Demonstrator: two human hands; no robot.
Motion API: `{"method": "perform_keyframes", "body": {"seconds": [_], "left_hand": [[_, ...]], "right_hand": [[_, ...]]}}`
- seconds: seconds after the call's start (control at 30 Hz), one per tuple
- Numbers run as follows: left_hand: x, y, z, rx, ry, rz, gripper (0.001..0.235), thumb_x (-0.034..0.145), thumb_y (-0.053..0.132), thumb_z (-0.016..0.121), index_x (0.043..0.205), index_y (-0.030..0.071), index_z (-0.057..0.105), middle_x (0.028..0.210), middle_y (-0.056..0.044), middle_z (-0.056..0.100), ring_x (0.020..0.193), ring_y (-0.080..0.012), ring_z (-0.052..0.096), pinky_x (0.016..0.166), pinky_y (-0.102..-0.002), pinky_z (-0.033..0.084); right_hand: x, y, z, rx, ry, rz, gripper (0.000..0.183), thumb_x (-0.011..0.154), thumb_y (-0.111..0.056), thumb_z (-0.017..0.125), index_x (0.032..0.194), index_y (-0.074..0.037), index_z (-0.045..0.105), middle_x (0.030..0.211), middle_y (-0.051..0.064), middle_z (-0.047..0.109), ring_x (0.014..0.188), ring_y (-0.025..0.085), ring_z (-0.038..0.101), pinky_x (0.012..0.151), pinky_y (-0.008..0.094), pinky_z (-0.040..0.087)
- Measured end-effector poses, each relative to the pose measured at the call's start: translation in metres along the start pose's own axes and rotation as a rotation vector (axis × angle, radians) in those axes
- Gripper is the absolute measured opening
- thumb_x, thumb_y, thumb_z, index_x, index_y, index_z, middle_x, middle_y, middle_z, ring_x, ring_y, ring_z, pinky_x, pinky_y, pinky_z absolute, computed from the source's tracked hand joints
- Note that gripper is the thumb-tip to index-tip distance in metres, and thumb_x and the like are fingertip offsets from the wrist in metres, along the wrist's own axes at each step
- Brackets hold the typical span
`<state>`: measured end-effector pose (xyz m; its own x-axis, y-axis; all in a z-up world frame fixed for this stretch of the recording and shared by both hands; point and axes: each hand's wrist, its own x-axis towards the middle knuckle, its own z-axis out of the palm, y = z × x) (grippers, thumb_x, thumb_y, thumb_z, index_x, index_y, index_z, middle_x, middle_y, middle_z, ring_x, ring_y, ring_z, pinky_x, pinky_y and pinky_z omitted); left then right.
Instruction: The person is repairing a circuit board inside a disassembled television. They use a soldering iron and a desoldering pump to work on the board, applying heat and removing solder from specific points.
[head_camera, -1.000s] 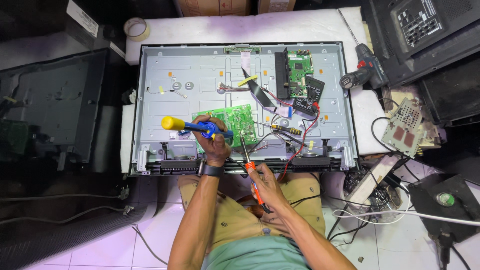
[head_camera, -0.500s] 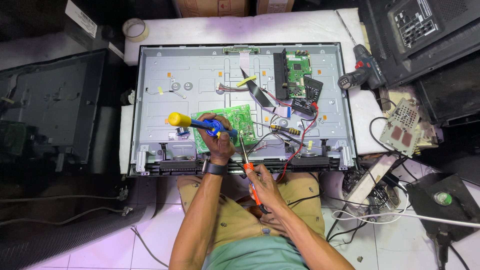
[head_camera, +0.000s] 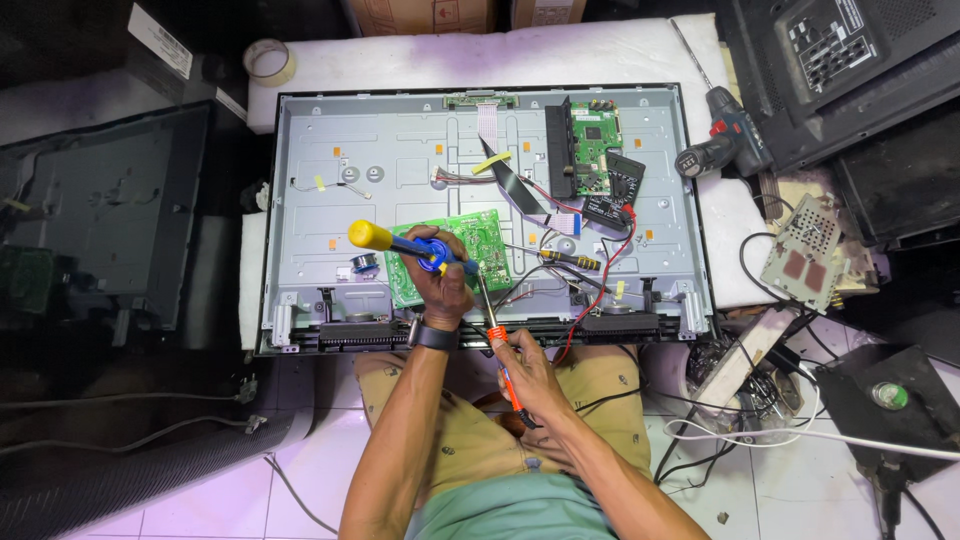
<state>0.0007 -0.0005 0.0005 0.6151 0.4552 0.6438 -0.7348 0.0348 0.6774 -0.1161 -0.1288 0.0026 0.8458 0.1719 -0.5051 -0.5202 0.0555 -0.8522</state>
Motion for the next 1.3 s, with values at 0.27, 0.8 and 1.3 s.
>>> {"method": "perform_keyframes", "body": {"seconds": [0.27, 0.8, 1.3], "left_hand": [[-0.036, -0.021, -0.012, 0.178, -0.289, 0.15, 0.056, 0.07, 0.044, 0.071, 0.096, -0.002, 0.051, 0.075, -0.012, 0.056, 0.064, -0.0241, 0.057, 0.064, -0.032, 0.048], [-0.003, 0.107, -0.037, 0.372, 0.136, -0.476, 0.037, 0.08, 0.023, 0.065, 0.105, 0.005, 0.044, 0.057, 0.0, 0.052, 0.047, -0.0069, 0.051, 0.05, -0.02, 0.044], [-0.095, 0.179, -0.062, 0.94, -1.269, -0.63, 0.028, 0.076, 0.035, 0.06, 0.087, 0.018, 0.041, 0.072, -0.005, 0.059, 0.057, -0.0341, 0.056, 0.046, -0.048, 0.043]], "right_hand": [[-0.028, 0.009, -0.005, 0.08, 0.101, -0.081, 0.024, 0.088, -0.023, 0.051, 0.095, 0.0, 0.05, 0.044, 0.01, 0.043, 0.033, 0.014, 0.043, 0.03, 0.022, 0.036], [-0.043, 0.015, -0.044, 0.063, 0.105, -0.178, 0.021, 0.088, -0.019, 0.051, 0.095, 0.001, 0.049, 0.045, 0.012, 0.046, 0.036, 0.016, 0.045, 0.032, 0.025, 0.04], [-0.05, -0.029, -0.09, -0.097, 0.098, -0.349, 0.028, 0.084, -0.02, 0.051, 0.109, -0.007, 0.051, 0.063, 0.007, 0.053, 0.051, 0.012, 0.047, 0.043, 0.022, 0.04]]}}
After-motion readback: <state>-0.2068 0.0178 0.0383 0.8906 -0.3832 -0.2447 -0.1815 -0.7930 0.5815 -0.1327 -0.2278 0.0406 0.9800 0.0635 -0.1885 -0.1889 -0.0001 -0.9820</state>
